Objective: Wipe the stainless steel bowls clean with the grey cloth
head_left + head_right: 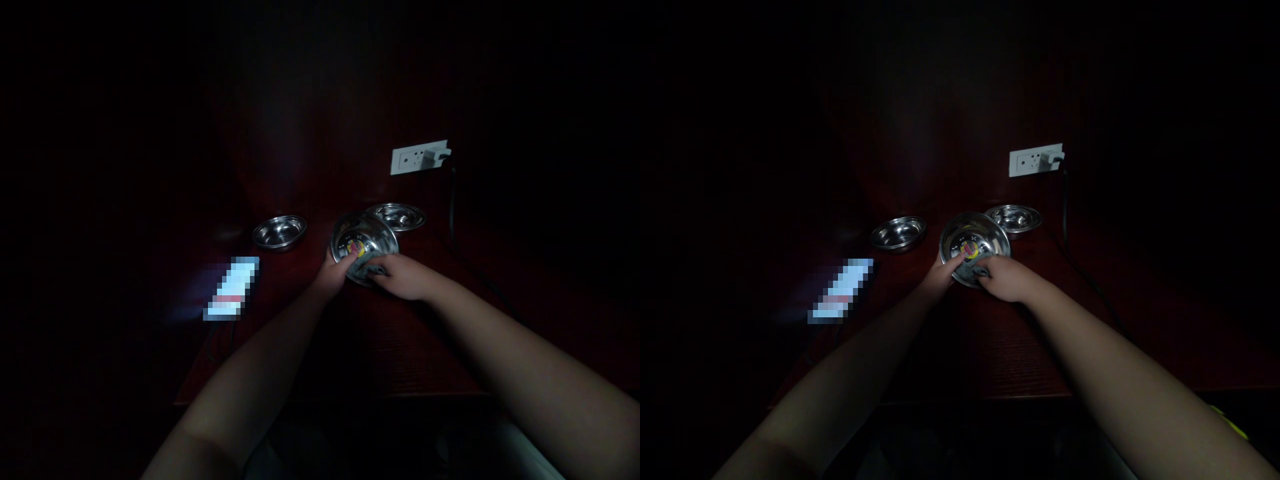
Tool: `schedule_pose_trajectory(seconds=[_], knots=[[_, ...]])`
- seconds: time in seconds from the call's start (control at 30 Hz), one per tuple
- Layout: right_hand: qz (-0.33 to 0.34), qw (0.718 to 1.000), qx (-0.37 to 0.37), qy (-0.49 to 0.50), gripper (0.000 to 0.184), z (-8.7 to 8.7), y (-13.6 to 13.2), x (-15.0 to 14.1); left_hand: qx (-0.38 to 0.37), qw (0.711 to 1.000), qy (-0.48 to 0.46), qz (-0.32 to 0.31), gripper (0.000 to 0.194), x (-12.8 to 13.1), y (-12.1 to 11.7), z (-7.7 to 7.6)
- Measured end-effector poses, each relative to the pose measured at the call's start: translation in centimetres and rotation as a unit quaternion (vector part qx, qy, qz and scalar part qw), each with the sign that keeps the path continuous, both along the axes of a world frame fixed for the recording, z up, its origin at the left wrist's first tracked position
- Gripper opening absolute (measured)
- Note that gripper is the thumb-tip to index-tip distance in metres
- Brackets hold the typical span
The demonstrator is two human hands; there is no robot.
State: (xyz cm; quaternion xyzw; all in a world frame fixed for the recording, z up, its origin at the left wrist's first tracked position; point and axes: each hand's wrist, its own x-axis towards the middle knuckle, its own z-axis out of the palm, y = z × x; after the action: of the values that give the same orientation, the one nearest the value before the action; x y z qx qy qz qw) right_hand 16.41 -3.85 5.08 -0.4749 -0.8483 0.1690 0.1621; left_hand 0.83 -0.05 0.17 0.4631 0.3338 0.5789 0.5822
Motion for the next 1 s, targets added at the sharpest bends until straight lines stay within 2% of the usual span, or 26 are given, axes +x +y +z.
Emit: schedule_pose_trajectory(seconds=[0.27, 0.8, 0.87, 1.0], knots=[[-0.071, 0.995, 0.021, -0.072, 0.028, -0.36, 0.68, 0.56, -0.031, 1.000, -0.005, -0.006, 0.063, -0.01, -0.64, 0.67], [0.058, 0.998, 0.002, 0.013, 0.027, -0.14, -0.05, 0.18, 0.003, 1.000, -0.013, 0.007, 0.058, -0.01, 0.07, -0.02], [0.046, 0.999, 0.008, 0.001, 0.028, -0.09, -0.05, 0.12, -0.007, 1.000, -0.015, 0.008, 0.060, 0.03, -0.02, 0.12], [-0.032, 0.997, 0.031, -0.068, 0.031, -0.10, 0.21, 0.12, -0.037, 0.999, -0.009, 0.005, 0.061, 0.12, -0.48, 0.69]])
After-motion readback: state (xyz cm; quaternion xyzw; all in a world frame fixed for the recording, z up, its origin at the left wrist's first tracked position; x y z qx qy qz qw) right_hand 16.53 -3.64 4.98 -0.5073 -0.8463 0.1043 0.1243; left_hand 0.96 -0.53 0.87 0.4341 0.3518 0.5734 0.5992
